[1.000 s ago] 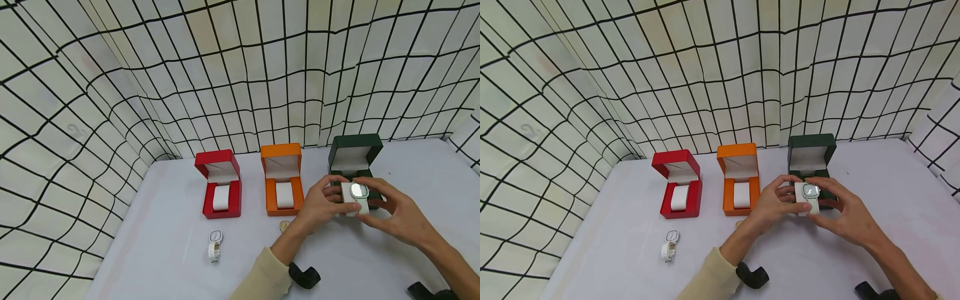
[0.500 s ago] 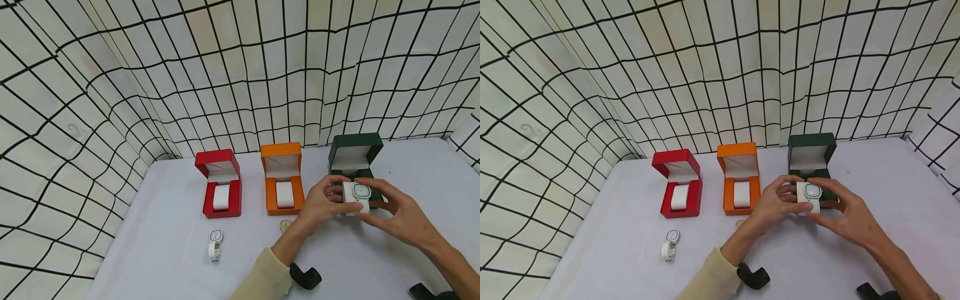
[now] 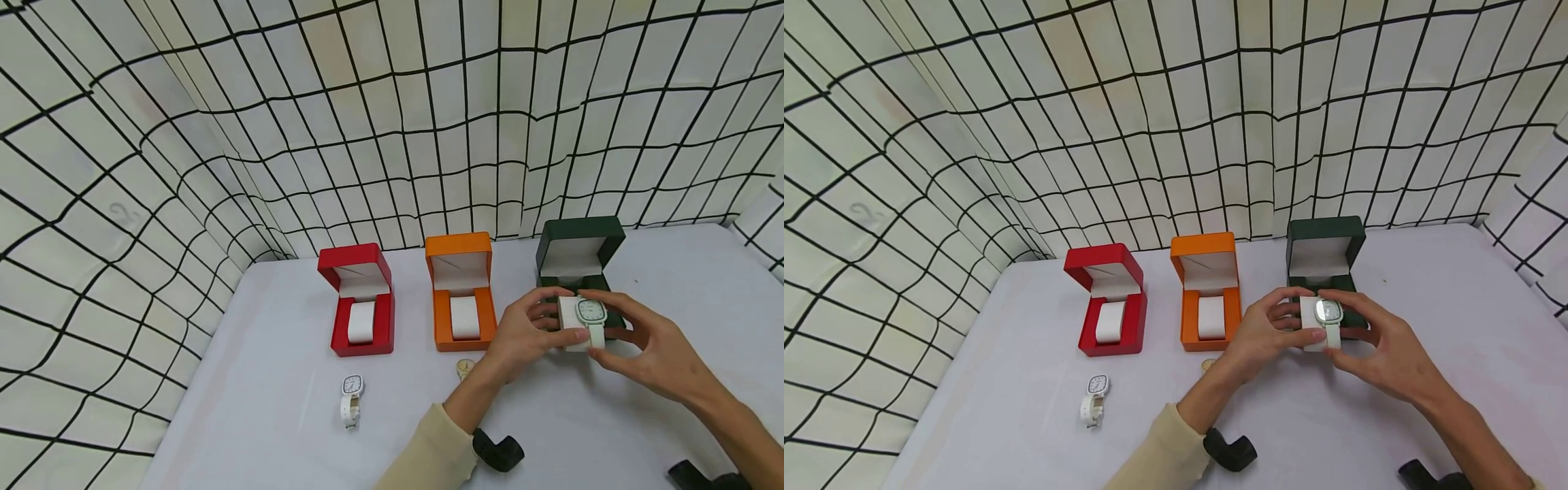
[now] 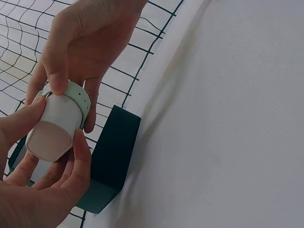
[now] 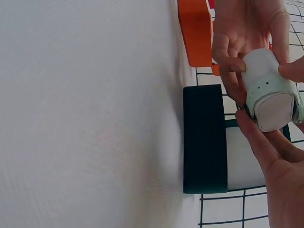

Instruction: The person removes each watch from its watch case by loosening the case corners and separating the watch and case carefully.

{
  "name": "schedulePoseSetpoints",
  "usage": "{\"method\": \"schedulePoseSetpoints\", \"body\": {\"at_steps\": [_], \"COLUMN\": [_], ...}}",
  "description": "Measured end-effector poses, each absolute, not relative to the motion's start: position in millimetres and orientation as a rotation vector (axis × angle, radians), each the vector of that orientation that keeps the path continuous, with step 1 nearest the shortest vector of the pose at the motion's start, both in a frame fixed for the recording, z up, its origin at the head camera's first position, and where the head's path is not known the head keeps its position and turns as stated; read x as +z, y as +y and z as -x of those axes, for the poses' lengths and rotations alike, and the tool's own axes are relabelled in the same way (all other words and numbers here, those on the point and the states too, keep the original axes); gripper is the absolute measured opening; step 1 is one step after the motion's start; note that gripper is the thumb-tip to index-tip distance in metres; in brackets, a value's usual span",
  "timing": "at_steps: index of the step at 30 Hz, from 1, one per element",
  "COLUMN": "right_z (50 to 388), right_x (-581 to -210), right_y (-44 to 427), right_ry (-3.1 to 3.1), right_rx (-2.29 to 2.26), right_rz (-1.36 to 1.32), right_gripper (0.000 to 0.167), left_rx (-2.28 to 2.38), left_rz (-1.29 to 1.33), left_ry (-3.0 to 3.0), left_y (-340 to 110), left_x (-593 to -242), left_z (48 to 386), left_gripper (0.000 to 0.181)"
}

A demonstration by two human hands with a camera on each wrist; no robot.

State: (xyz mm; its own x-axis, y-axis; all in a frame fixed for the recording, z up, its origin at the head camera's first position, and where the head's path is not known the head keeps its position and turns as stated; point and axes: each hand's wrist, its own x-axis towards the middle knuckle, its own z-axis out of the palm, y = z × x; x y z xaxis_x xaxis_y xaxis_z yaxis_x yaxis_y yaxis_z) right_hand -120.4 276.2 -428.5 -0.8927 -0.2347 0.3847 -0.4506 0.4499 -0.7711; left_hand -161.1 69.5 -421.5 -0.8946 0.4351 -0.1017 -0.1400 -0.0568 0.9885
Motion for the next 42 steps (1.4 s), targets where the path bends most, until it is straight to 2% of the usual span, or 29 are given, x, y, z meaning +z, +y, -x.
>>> {"method": "schedulePoseSetpoints", "body": {"at_steps": [42], "right_z": [113.7], "right_x": [-430.2], "right_y": [276.5], "right_ry": [-2.48], "right_rx": [1.395], "right_rz": [-0.508], "right_gripper": [0.086], "left_rx": [2.009], "left_rz": [-0.284], "left_ry": [1.877], "left_y": [70.9], "left_x": [-422.8], "left_z": [157.6], "left_gripper": [0.045]}}
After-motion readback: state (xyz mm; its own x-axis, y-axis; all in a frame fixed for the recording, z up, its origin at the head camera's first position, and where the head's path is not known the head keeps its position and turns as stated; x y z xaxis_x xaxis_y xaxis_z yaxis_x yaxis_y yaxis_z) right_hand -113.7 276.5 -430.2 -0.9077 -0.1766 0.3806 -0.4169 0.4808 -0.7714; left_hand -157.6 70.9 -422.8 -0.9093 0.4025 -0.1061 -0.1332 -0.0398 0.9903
